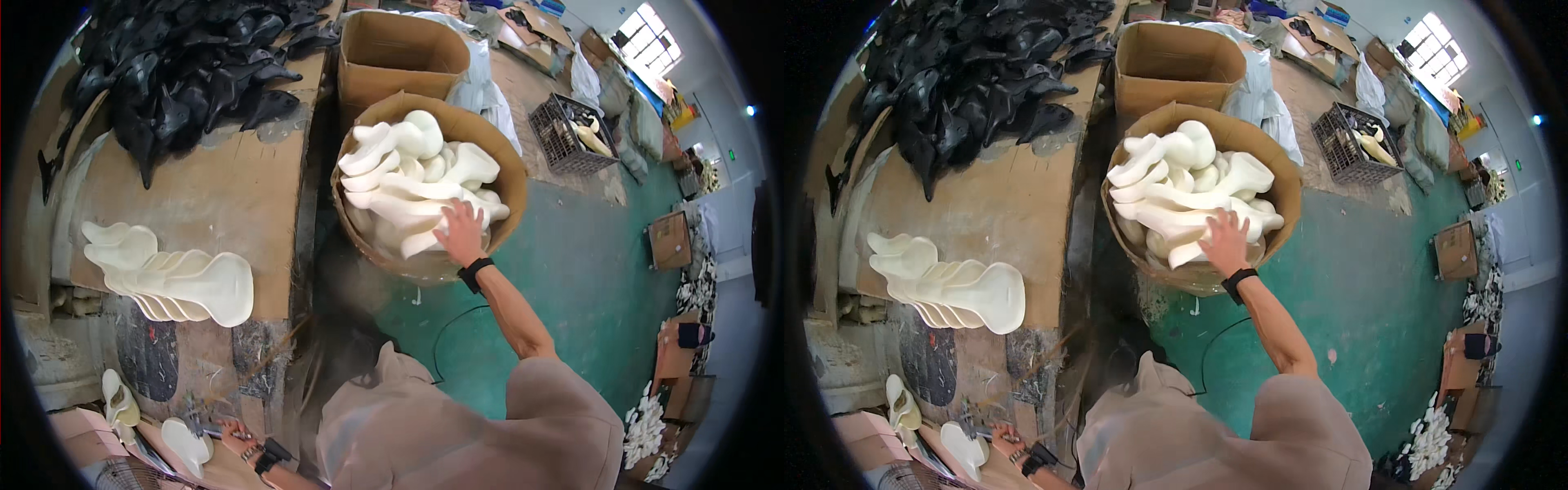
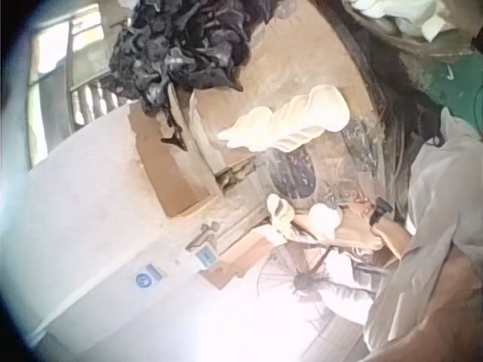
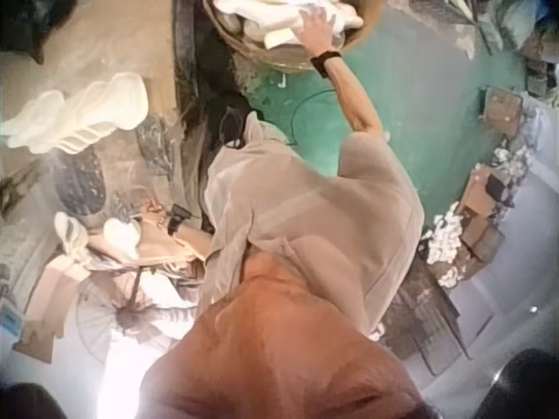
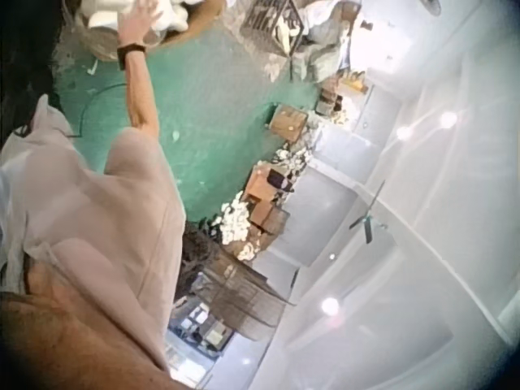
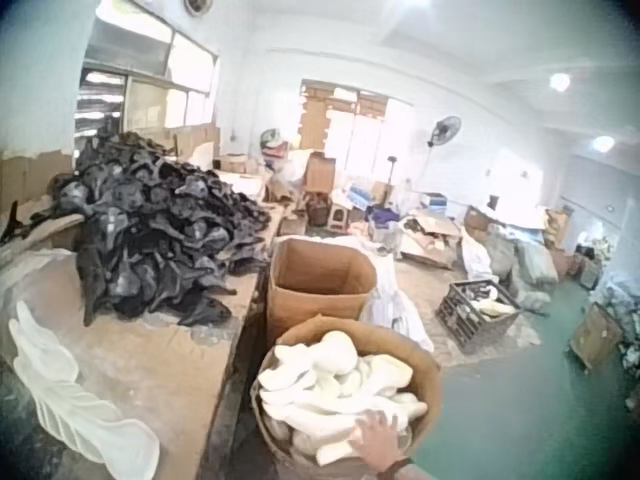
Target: The person unpacks foam seat pads from a sack onto a workbench, sprays them using a spray gun, and stacks the pads into a round container.
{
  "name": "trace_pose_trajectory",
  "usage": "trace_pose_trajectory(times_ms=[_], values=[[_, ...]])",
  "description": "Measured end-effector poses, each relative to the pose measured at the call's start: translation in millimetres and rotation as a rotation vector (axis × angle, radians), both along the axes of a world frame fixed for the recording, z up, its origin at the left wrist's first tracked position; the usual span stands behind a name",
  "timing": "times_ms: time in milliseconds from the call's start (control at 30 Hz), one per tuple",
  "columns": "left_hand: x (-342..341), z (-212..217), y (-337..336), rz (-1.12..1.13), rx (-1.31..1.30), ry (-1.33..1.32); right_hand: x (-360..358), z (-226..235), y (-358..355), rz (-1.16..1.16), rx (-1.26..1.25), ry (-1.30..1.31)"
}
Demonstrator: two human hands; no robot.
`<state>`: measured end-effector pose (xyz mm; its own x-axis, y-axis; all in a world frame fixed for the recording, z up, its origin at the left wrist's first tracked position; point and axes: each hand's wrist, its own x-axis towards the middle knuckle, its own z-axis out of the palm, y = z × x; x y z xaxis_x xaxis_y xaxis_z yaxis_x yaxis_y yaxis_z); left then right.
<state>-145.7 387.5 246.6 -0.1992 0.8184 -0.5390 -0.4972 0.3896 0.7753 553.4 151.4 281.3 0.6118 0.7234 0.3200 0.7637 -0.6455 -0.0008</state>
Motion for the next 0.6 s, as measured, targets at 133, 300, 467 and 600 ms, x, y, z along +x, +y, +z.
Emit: trace_pose_trajectory(times_ms=[133,300,467,600], values=[[4,11,-47,-0.013,-0.131,0.215,65,-27,-32,-0.37,0.207,0.611],[-39,-21,-62,-0.17,-0.355,0.399,72,-8,4,-0.396,-0.038,0.432],[-58,-52,-41,-0.169,-0.387,0.512,131,-21,15,-0.066,-0.089,0.485],[-18,-56,-56,-0.604,-0.172,0.279,134,-22,16,0.226,-0.131,0.347]])
